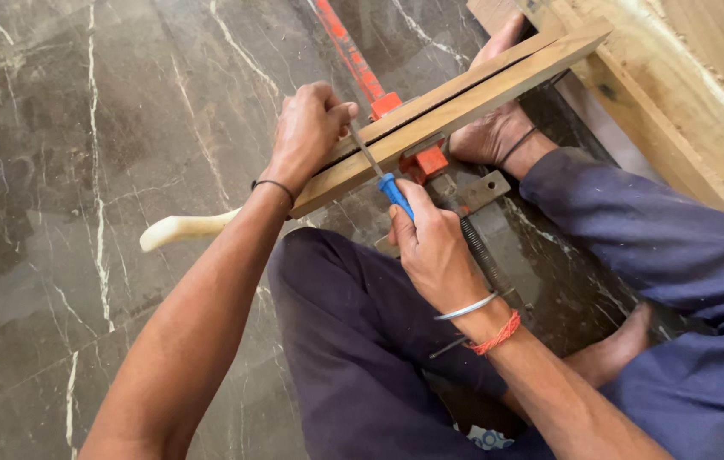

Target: The person sits on the floor with a wooden frame bar held in a red F-clamp and files the wood edge using a blue-handled file, making repeated filing strokes while steadying the frame with the other hand.

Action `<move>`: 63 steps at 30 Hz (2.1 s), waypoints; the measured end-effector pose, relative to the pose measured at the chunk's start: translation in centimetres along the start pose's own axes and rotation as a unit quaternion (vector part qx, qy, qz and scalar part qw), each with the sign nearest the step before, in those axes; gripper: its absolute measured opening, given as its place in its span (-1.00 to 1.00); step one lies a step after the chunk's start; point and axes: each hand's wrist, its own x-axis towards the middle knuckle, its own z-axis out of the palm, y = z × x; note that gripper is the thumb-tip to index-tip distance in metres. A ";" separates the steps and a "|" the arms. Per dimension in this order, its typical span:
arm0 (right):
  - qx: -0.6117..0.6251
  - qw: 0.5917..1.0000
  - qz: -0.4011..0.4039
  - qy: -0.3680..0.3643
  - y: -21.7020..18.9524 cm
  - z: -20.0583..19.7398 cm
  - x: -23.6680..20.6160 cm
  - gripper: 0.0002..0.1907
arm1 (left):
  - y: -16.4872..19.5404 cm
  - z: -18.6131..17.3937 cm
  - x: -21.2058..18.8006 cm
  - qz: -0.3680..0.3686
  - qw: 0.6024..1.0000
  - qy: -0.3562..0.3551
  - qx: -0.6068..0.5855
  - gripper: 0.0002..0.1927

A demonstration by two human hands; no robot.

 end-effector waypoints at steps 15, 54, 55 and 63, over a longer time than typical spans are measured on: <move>-0.111 0.991 -0.057 0.042 1.0 2.1 2.7 -0.79 | 0.1 -0.1 1.2 -0.012 0.998 0.049 0.032 -0.73; -0.069 0.996 0.051 0.002 -0.6 -2.5 -4.8 -0.82 | -1.5 0.4 -1.6 0.033 0.998 -0.026 -0.057 -0.71; -0.077 0.996 0.038 0.011 -0.8 -2.5 -4.8 -0.82 | -1.5 0.3 -1.6 0.034 0.998 -0.021 -0.051 -0.72; -0.083 0.996 0.033 0.020 -2.2 -3.6 -3.7 -0.82 | -0.9 0.3 -1.7 0.007 0.998 -0.025 -0.049 -0.68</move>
